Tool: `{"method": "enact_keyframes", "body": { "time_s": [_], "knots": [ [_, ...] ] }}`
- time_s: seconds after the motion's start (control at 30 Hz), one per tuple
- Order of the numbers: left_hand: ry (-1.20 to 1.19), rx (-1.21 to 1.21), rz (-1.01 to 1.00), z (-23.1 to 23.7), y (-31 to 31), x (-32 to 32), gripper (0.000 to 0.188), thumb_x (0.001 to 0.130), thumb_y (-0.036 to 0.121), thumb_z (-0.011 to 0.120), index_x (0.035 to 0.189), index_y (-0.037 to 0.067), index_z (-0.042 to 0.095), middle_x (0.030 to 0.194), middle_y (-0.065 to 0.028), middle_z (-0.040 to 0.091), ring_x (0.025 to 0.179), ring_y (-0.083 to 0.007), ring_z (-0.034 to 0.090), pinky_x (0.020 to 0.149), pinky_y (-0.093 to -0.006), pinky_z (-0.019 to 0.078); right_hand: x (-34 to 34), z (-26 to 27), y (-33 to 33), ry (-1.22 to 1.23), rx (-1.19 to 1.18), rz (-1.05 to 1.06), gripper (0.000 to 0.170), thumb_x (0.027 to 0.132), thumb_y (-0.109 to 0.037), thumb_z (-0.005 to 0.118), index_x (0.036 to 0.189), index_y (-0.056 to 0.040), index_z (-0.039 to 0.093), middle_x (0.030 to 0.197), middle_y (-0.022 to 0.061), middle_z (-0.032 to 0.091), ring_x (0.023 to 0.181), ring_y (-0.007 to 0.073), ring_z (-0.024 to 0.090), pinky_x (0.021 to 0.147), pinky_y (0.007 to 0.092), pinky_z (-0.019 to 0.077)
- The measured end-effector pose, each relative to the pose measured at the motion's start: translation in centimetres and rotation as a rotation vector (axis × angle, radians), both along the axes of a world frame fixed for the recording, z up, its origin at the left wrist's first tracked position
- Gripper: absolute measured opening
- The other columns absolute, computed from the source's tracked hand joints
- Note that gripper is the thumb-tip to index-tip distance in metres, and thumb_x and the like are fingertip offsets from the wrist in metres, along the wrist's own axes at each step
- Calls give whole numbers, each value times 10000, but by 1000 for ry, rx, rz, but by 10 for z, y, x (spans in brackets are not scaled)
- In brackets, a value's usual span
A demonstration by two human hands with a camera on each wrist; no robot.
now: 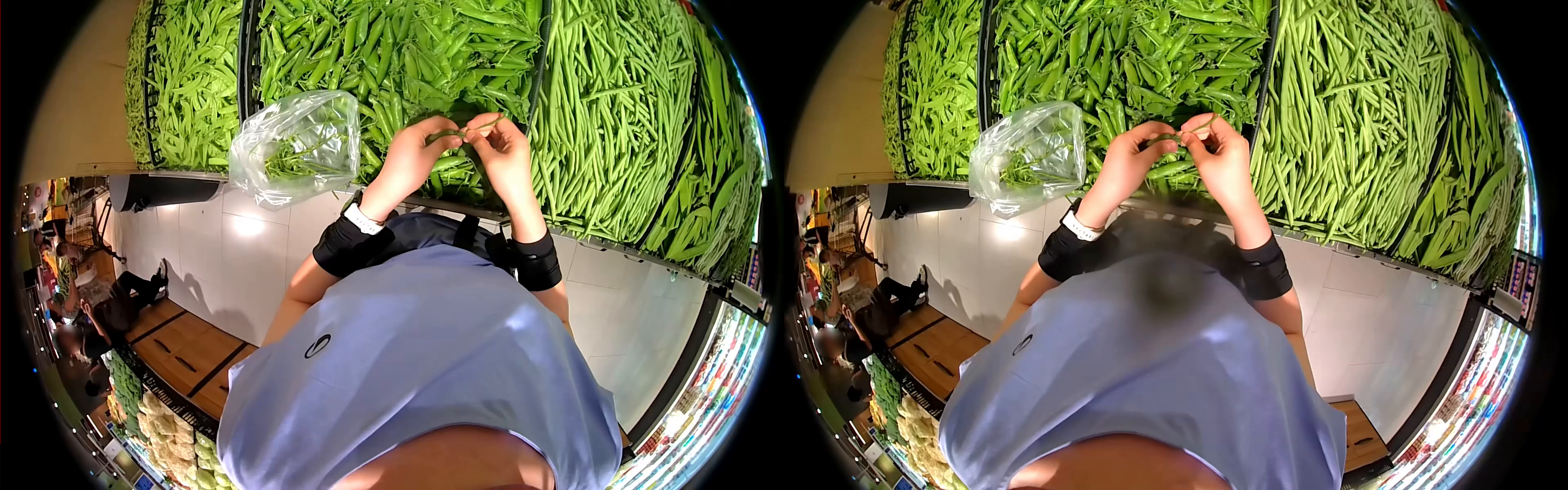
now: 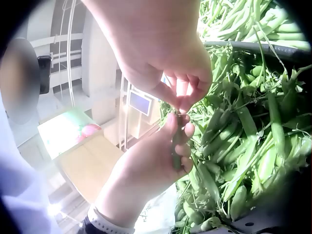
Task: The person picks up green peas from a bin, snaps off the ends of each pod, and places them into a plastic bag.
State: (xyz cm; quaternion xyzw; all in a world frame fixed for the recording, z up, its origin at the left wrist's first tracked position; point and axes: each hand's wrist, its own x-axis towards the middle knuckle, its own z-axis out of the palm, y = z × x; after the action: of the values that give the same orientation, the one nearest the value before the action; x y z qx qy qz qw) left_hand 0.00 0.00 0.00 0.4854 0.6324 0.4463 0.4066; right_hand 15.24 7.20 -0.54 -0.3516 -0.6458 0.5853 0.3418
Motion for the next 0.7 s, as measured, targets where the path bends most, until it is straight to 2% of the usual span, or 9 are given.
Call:
{"method": "enact_keyframes", "body": {
  "time_s": [0.07,0.3,0.33,0.43,0.47,0.57,0.6,0.63,0.7],
  "knots": [
    [101,181,-30,4,-5,6,214,837,110,630,1021,3,612,901,-166,659,800,-321,637,716,-357,478,9,11,0,104,-118,62,104,859,47,581,947,-10,582,846,24,621,794,104,594,755,239,468],
    [202,216,-337,13,-7,-15,153,880,115,577,984,4,585,838,-180,619,770,-362,586,681,-378,459,14,9,18,244,-560,277,85,819,39,621,878,-17,596,806,61,619,758,139,596,721,260,483],
    [231,198,-316,16,-8,-13,153,891,131,566,975,5,580,815,-184,610,751,-369,578,663,-385,454,15,5,21,253,-626,277,220,820,43,630,1023,-12,568,843,73,622,786,162,608,750,281,498],
    [333,137,-244,22,-13,-12,175,918,177,536,951,7,566,757,-194,588,700,-388,558,617,-409,439,11,16,8,122,-172,94,481,819,47,638,1254,-29,448,997,108,610,841,185,617,785,296,504],
    [365,106,-218,21,-15,-11,187,925,191,528,944,8,562,743,-198,583,688,-394,553,605,-417,435,12,29,-2,-62,82,16,733,799,35,672,1402,-66,268,1195,155,544,943,214,607,798,318,504],
    [481,137,-210,13,-23,-11,211,923,217,523,920,10,567,721,-207,583,667,-404,560,574,-445,433,16,57,-11,-567,972,124,675,739,-229,735,1337,-106,446,1323,121,482,1165,251,502,1016,443,341],
    [511,149,-234,14,-27,-11,209,921,215,524,919,11,569,722,-207,586,668,-403,564,572,-448,435,16,58,-18,-649,1072,176,567,722,-332,714,1229,-130,562,1294,87,510,1204,223,466,1067,514,239],
    [540,161,-261,16,-32,-10,206,918,213,525,918,12,572,723,-207,589,669,-402,568,570,-450,438,15,54,-21,-629,1206,205,424,729,-306,702,1098,-109,629,1108,75,614,1150,200,509,1053,568,239],
    [551,175,-318,21,-40,-8,179,901,208,538,854,43,590,712,-189,600,662,-390,579,569,-453,451,15,49,-25,-596,1266,285,244,743,-266,686,910,-91,653,837,46,638,968,202,583,1049,583,243]
  ]
}}
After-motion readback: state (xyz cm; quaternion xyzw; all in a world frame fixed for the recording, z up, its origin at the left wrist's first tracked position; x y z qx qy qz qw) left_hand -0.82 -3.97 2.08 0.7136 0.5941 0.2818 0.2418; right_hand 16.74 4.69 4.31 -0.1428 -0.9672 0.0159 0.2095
